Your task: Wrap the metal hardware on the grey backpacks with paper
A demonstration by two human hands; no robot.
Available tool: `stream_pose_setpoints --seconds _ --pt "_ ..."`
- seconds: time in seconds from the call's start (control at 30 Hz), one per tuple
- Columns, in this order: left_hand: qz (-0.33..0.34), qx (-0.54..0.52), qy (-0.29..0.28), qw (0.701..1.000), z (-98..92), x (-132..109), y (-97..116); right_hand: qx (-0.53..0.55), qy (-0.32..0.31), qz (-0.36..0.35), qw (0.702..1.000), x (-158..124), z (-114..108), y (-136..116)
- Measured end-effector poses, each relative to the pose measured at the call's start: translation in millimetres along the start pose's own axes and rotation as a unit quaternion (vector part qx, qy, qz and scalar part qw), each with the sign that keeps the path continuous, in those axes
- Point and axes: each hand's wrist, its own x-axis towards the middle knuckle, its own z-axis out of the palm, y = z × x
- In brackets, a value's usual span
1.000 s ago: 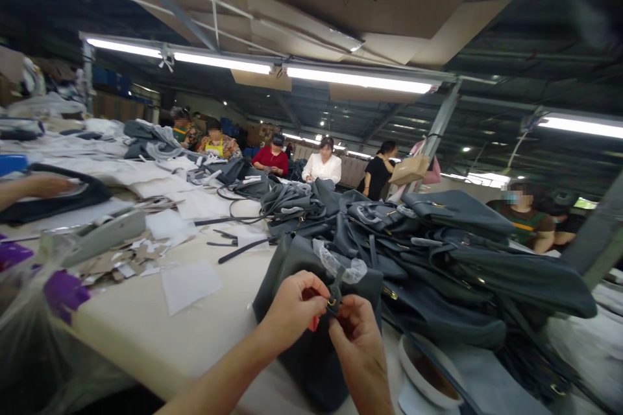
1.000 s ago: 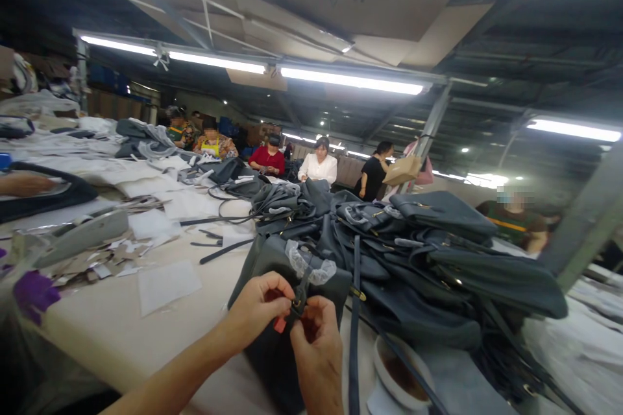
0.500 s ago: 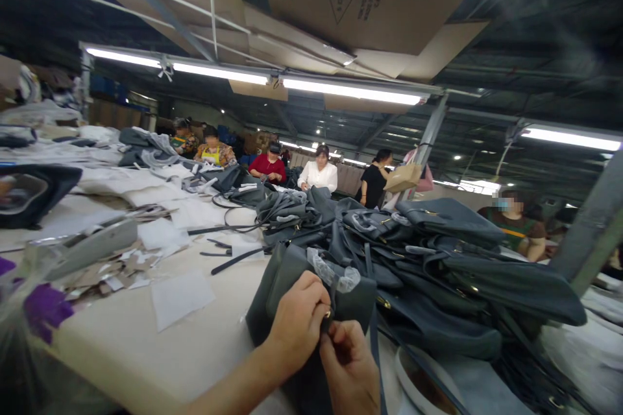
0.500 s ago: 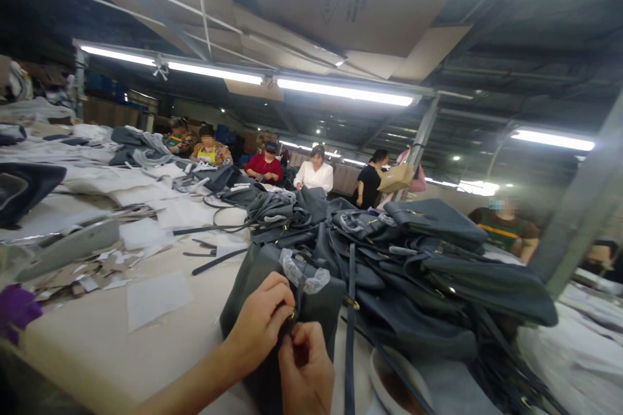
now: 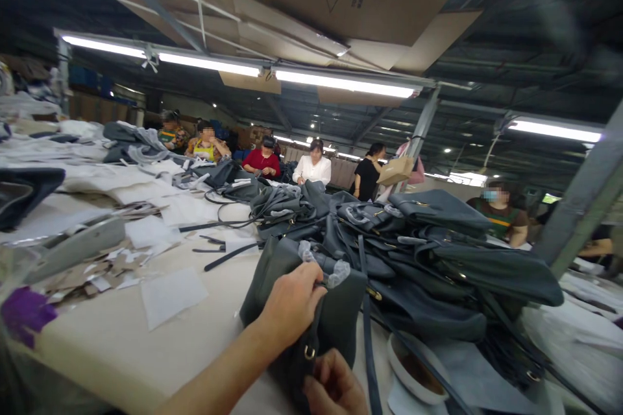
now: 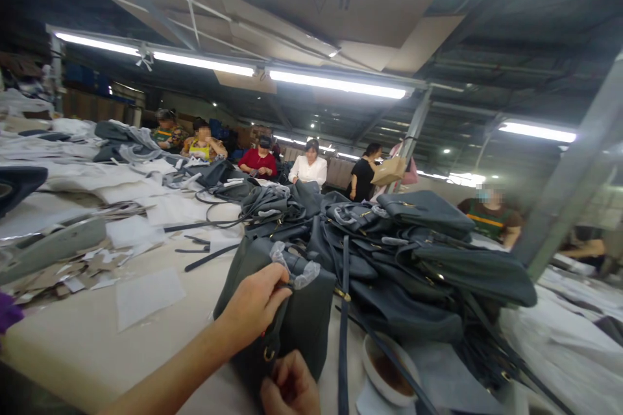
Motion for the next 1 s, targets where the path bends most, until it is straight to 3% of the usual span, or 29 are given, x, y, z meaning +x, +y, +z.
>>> stream_pose_setpoints --seconds 0.1,0.2,0.3,0.37,0.43,0.53,0.63,0.73,0.8,0.9,1.0 --pt "-0.06 -0.117 -0.057 0.99 7.3 -6.8 -3.9 0.029 0.028 0.015 0.999 -7.1 2.9 -2.4" --pt "-0.099 -0.243 -0.114 0.958 17.9 -8.5 -9.0 0.031 0.039 0.015 0.999 -8.0 11.8 -8.6" --pt "-0.127 -0.311 -0.104 0.936 25.3 -4.8 -14.0 0.021 0.044 0.039 0.998 -8.5 12.4 -14.3" --pt "-0.133 -0.345 -0.099 0.924 26.5 -3.2 -16.0 -0.034 0.036 0.044 0.998 -13.7 -1.8 -17.9" --pt "-0.132 -0.375 -0.104 0.912 26.3 -4.0 -17.3 -0.164 0.035 0.006 0.986 -23.2 -31.6 -20.8" --pt "-0.134 -0.409 -0.112 0.896 27.8 -8.3 -19.9 -0.387 0.091 -0.097 0.913 -38.0 -97.2 -24.0" --pt "-0.14 -0.425 -0.115 0.887 32.8 -11.9 -22.7 -0.535 0.166 -0.108 0.821 -40.8 -157.9 -27.7" --pt "-0.126 -0.42 -0.109 0.892 37.2 -12.4 -23.4 -0.701 0.161 -0.107 0.686 -26.6 -188.9 -29.9" --pt "-0.114 -0.411 -0.107 0.898 38.1 -11.8 -22.6 -0.757 0.161 -0.095 0.626 -11.6 -195.8 -28.2" --pt "-0.112 -0.401 -0.107 0.903 37.2 -11.5 -22.2 -0.779 0.172 -0.075 0.598 8.6 -201.8 -22.9" --pt "-0.122 -0.399 -0.11 0.902 36.6 -12.2 -24.4 -0.786 0.159 -0.079 0.593 15.4 -210.5 -21.2"
